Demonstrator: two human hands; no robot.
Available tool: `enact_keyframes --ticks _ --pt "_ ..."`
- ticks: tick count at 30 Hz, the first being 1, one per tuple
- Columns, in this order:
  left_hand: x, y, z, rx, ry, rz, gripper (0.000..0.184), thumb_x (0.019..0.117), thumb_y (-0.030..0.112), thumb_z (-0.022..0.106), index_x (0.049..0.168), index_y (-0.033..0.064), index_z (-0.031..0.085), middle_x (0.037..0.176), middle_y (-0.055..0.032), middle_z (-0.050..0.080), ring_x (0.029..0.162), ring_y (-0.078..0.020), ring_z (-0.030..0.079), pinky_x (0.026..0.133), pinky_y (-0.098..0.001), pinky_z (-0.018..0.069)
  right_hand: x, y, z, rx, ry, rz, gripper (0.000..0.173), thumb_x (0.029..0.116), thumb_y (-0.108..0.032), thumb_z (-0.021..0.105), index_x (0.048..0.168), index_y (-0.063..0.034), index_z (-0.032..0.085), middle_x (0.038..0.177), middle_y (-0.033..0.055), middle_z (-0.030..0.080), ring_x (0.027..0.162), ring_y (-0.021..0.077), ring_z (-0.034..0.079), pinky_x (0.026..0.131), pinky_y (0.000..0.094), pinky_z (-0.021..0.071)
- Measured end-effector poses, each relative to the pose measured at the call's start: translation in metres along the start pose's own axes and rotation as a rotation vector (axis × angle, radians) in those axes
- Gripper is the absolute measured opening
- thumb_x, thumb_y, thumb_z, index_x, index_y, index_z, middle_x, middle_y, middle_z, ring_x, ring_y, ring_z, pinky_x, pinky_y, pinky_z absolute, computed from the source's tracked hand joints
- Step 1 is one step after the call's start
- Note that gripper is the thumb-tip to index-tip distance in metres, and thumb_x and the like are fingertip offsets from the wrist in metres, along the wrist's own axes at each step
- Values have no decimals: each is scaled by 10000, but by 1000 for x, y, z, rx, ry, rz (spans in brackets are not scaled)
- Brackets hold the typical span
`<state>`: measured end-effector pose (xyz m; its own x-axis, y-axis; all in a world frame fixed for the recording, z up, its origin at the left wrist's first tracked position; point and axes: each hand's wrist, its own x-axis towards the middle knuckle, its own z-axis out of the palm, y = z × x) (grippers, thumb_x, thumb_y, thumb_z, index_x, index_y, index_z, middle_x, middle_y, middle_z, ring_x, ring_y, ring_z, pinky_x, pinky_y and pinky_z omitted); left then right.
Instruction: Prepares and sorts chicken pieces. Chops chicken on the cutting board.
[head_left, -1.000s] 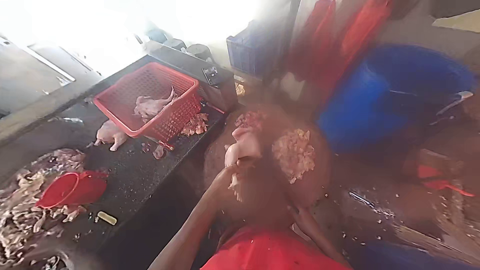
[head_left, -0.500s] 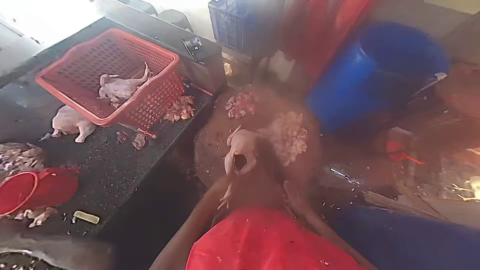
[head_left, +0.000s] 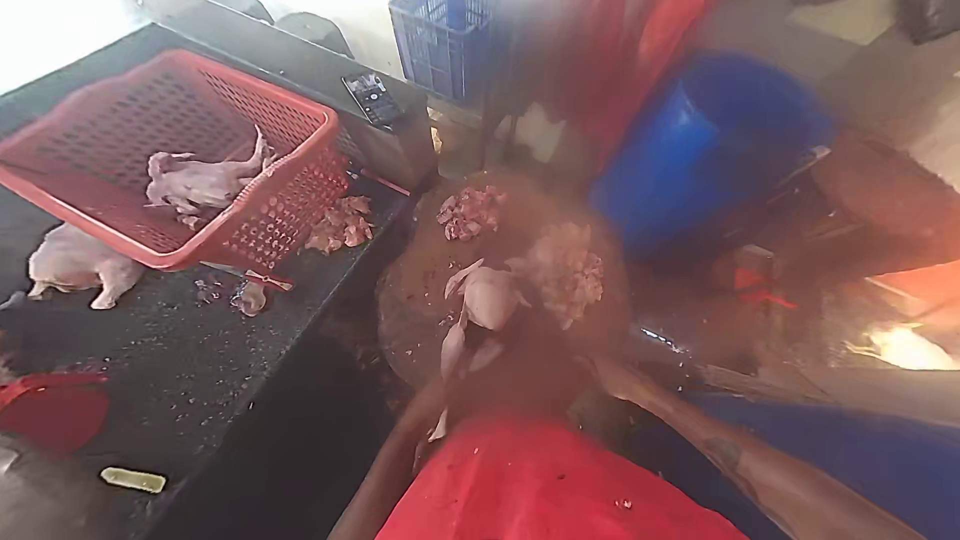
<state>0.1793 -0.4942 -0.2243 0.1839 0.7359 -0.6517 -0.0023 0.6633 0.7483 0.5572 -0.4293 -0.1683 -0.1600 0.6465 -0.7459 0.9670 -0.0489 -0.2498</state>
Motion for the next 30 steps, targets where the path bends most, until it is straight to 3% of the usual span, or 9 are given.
enact_keyframes --ticks 4,7,10,15,19,21,24,27,30 --pt "-15 30 3 -196 -56 -35 138 1004 102 537 1129 85 594 748 7 610 575 -77 554 525 -259 498 -11 3 19 96 30 -17 714 1094 -564 252 1147 28 648 1019 261 671 998 406 671 902 617 506" --pt "-34 84 -3 -305 -144 39 135 993 118 467 1060 123 584 688 22 595 516 -69 539 468 -244 485 -17 -7 39 149 41 -13 709 1093 -561 249 1157 15 658 1057 250 682 1042 395 673 927 603 508" --pt "-60 143 -4 -337 -264 141 141 977 144 455 1031 179 580 729 26 609 460 -34 486 405 -200 439 -14 -17 57 403 0 -100 641 1120 -472 251 1179 27 649 1000 223 670 936 347 665 876 550 529" --pt "-65 189 13 -104 -123 351 113 998 198 532 1061 135 601 838 18 656 549 -53 557 481 -219 505 6 -31 59 975 -56 -68 618 1107 -523 168 1042 -72 585 671 -27 450 523 93 426 490 280 402" --pt "-22 165 35 309 43 292 183 1008 184 565 1151 91 632 822 11 629 606 -81 566 560 -281 517 26 -32 39 973 214 -36 627 1114 -494 177 1079 -37 604 685 16 476 538 149 454 514 358 443" --pt "21 130 43 506 78 194 268 1024 225 569 1231 60 610 864 -75 625 630 -156 573 584 -374 523 23 -37 14 937 352 -121 616 1113 -479 195 1093 -30 616 688 24 488 561 166 471 553 392 464" --pt "57 84 46 684 124 92 393 1010 290 593 1307 35 630 1142 -192 692 1007 -302 688 917 -550 544 -19 -69 -37 1065 582 -553 525 1083 -519 235 994 -121 566 636 -118 421 502 1 395 470 199 390" --pt "46 80 60 601 51 83 363 1030 234 571 1324 22 598 1122 -189 684 975 -288 675 880 -517 543 -60 -100 -77 1105 773 -1007 625 981 -750 314 993 -197 605 685 -153 500 589 -39 481 556 183 444" --pt "44 77 58 619 32 79 370 1027 251 583 1316 19 596 1092 -182 685 935 -276 681 857 -507 556 -50 -122 -59 1150 874 -1111 664 902 -839 355 961 -258 670 761 -161 614 725 -60 587 671 166 503"
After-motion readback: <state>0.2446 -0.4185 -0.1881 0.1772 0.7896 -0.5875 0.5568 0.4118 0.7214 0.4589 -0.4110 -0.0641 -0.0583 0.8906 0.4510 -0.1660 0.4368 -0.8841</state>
